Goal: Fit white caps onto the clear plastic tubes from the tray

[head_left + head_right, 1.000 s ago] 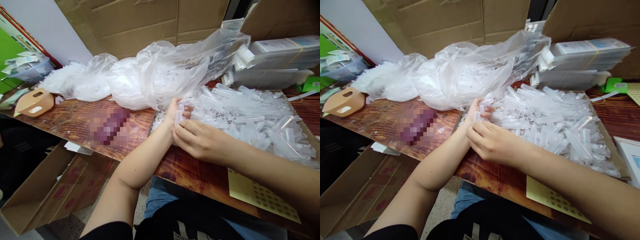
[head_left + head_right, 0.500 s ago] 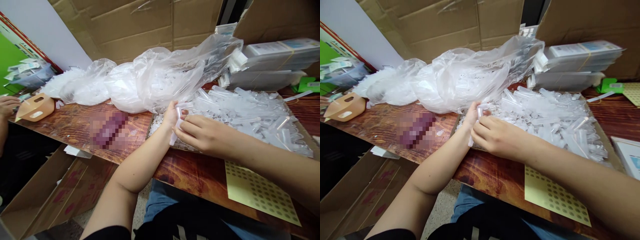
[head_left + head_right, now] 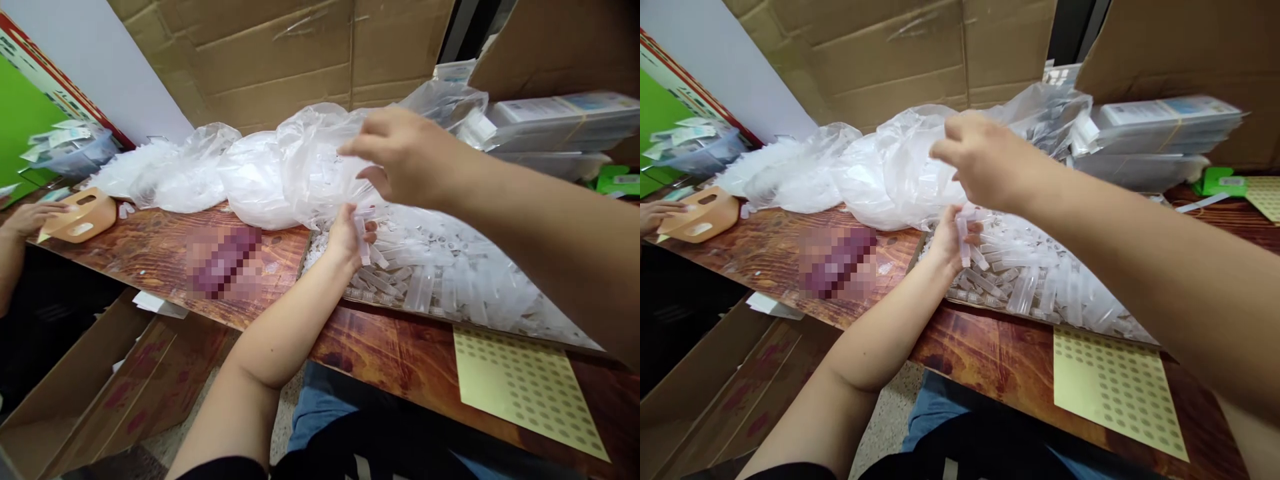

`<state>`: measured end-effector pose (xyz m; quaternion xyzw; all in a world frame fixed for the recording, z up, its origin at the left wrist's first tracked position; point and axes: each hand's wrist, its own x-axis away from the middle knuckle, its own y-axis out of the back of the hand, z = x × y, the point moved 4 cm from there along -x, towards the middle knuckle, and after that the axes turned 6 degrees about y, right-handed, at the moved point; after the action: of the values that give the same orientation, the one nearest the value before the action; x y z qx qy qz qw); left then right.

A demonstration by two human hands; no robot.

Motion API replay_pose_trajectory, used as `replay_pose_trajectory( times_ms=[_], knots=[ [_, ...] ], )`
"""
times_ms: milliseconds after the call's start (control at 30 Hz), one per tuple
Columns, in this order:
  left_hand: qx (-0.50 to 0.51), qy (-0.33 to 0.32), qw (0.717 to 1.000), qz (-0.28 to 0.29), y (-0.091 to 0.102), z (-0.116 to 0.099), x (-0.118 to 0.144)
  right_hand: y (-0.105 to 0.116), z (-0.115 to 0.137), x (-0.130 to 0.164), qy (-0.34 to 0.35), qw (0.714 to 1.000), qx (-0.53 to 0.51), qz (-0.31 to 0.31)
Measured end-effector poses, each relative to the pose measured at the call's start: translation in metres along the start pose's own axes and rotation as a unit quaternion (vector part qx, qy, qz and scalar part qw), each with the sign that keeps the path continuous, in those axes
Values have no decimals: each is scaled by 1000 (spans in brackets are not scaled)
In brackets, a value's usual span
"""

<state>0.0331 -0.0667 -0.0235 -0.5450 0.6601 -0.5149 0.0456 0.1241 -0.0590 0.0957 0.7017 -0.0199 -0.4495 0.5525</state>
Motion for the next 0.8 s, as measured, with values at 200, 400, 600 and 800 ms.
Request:
replay_pose_trajectory(
  times_ms=[200, 400, 600, 800],
  knots=[
    [-22, -1, 1000, 21, -5, -1, 11, 25, -10, 19, -141, 968, -176, -114],
    [-33, 125, 986, 107, -14, 18, 21, 31, 27, 99, -218, 866, -346, -286],
    [-31, 207, 972, 110, -14, 37, 26, 11, 45, 130, -229, 803, -410, -368],
    [-63, 235, 962, 123, -18, 39, 32, -1, 54, 136, -246, 836, -356, -338]
  ],
)
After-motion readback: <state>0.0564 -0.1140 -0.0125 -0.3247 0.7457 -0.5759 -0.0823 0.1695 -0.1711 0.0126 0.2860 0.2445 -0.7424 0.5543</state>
